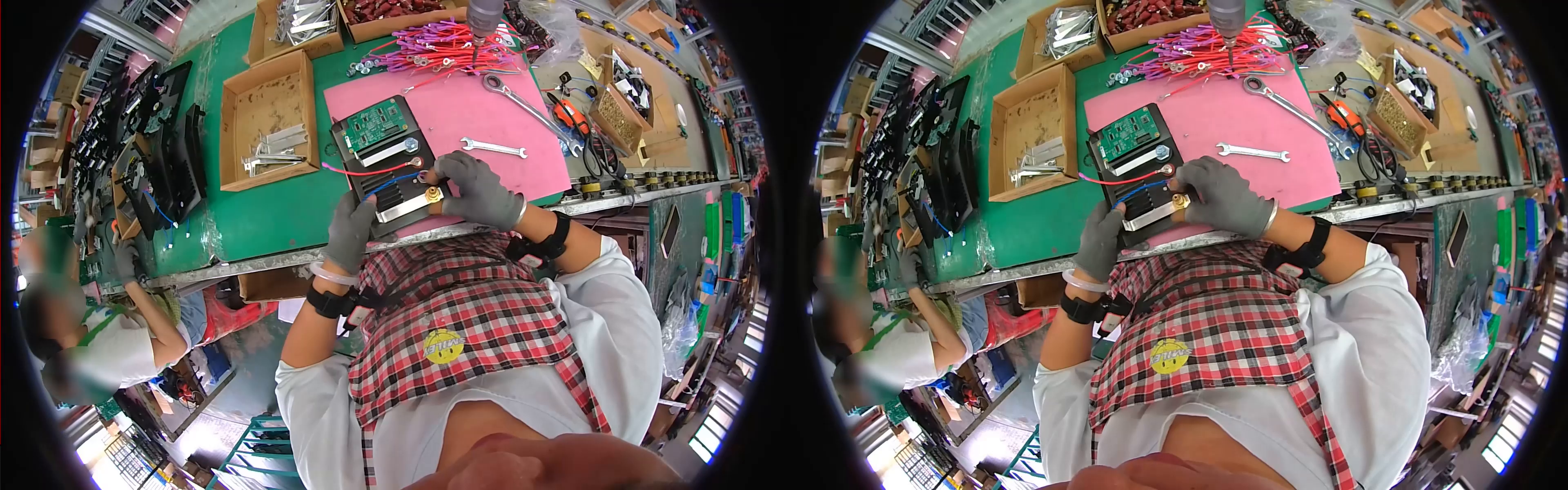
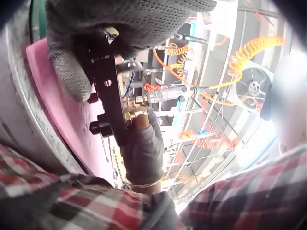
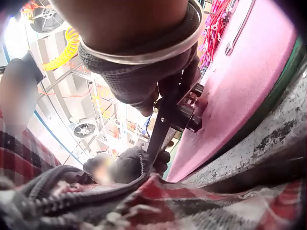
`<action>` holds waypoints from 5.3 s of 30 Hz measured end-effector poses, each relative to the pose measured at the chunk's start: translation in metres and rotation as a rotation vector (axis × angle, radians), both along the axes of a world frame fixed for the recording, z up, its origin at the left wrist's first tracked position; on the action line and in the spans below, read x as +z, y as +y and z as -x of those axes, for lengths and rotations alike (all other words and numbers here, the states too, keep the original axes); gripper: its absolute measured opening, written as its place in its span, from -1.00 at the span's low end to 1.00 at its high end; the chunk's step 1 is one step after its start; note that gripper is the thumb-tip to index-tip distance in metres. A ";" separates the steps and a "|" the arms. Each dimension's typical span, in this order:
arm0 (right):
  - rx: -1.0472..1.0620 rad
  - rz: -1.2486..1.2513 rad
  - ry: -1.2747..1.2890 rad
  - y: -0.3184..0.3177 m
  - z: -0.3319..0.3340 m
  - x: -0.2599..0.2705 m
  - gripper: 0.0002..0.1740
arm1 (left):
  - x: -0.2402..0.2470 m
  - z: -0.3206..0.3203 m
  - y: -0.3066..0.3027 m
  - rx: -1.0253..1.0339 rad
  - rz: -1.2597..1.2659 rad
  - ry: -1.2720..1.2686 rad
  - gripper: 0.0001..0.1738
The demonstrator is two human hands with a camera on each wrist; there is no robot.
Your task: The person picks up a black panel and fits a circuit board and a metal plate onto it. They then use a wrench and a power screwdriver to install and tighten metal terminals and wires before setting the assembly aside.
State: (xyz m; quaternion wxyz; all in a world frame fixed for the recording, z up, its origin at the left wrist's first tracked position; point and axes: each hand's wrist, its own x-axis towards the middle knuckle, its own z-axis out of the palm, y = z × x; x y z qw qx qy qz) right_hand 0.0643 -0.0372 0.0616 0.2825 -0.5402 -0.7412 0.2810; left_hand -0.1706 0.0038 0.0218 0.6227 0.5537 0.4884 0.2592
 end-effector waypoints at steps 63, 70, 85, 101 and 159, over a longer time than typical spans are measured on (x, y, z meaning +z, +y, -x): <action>-0.007 -0.098 -0.021 -0.010 -0.006 -0.009 -0.76 | -0.007 -0.031 -0.023 0.280 -0.129 -0.171 -0.71; 0.030 -0.072 0.028 -0.008 -0.009 -0.002 -0.77 | -0.008 -0.032 -0.023 0.320 -0.088 -0.222 -0.83; 0.006 0.051 -0.116 -0.009 -0.010 0.006 -0.78 | -0.021 -0.028 -0.020 0.313 -0.084 -0.218 -0.76; 0.042 0.014 -0.261 -0.010 -0.004 0.006 -0.74 | -0.007 -0.030 -0.024 0.246 -0.331 0.040 -0.80; 0.307 0.837 -0.358 0.065 -0.069 0.025 -0.67 | 0.010 -0.034 0.000 0.425 0.203 -0.462 -0.68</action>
